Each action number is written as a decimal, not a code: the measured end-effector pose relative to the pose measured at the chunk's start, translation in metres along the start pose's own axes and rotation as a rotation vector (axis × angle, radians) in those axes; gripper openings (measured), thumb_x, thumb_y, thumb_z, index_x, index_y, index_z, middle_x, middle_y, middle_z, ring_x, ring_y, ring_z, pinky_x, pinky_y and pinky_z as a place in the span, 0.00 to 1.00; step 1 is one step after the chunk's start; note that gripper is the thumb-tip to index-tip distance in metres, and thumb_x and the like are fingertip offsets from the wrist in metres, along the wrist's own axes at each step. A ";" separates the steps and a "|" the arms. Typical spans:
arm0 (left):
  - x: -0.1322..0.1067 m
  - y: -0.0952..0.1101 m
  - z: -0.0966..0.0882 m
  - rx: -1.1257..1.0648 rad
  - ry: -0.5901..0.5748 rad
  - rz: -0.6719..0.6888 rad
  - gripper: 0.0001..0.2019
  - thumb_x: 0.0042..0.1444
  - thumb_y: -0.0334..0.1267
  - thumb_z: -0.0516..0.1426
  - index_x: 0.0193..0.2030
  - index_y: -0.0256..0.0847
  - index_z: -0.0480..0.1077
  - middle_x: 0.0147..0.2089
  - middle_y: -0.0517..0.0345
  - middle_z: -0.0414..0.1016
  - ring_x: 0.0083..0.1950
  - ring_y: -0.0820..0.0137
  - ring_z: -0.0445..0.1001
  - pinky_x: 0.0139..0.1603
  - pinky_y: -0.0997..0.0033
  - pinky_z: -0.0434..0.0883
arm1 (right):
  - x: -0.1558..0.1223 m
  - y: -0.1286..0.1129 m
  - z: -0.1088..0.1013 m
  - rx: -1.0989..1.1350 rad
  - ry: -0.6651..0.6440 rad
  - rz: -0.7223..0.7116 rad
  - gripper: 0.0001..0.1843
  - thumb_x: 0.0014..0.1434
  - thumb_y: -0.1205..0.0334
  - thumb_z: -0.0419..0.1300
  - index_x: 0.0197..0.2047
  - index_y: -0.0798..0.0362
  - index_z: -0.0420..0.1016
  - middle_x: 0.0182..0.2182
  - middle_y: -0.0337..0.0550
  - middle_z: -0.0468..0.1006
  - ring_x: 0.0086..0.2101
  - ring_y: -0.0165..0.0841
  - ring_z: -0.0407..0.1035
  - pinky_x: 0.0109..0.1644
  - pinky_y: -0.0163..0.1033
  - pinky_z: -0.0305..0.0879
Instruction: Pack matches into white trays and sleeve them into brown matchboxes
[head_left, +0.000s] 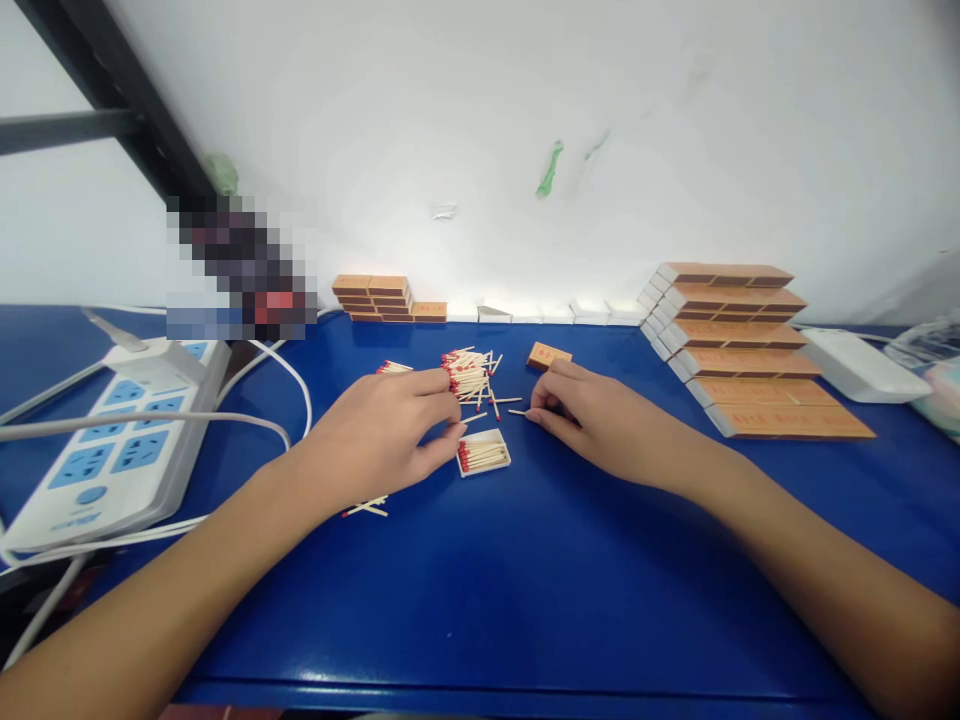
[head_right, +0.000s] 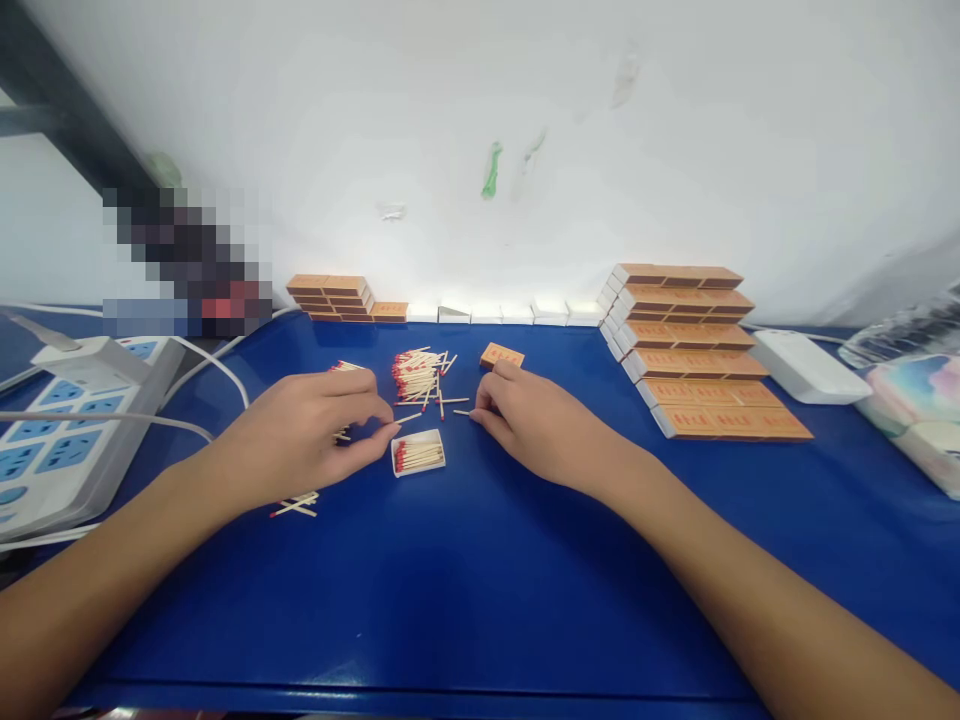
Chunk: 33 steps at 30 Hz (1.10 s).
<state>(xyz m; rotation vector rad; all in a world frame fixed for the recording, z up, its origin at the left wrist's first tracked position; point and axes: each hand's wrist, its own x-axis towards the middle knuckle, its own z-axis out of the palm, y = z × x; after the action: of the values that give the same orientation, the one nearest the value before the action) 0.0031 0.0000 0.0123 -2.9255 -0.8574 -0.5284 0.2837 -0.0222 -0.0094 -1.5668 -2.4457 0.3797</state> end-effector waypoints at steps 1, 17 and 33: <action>0.000 0.000 0.000 -0.003 0.004 0.002 0.09 0.68 0.36 0.58 0.38 0.40 0.78 0.36 0.61 0.75 0.33 0.73 0.73 0.32 0.69 0.64 | 0.000 -0.002 -0.001 -0.006 -0.009 0.005 0.13 0.74 0.54 0.52 0.41 0.51 0.72 0.43 0.48 0.75 0.39 0.39 0.72 0.44 0.46 0.67; 0.000 0.003 0.002 -0.020 -0.034 0.008 0.10 0.68 0.37 0.57 0.38 0.41 0.79 0.35 0.60 0.74 0.31 0.73 0.70 0.31 0.69 0.63 | -0.002 0.008 -0.006 0.068 -0.052 -0.116 0.08 0.72 0.57 0.57 0.42 0.50 0.75 0.43 0.46 0.74 0.40 0.38 0.71 0.44 0.43 0.68; 0.000 0.004 0.003 -0.075 -0.010 -0.016 0.13 0.73 0.39 0.54 0.44 0.38 0.79 0.41 0.57 0.77 0.39 0.70 0.76 0.37 0.68 0.68 | -0.007 -0.037 0.005 0.068 0.157 -0.225 0.05 0.74 0.63 0.57 0.42 0.51 0.70 0.42 0.46 0.74 0.39 0.37 0.71 0.41 0.41 0.67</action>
<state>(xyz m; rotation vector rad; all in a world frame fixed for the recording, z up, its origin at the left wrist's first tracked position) 0.0063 -0.0025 0.0097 -2.9937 -0.8821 -0.5594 0.2534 -0.0444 -0.0021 -1.2288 -2.4258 0.2847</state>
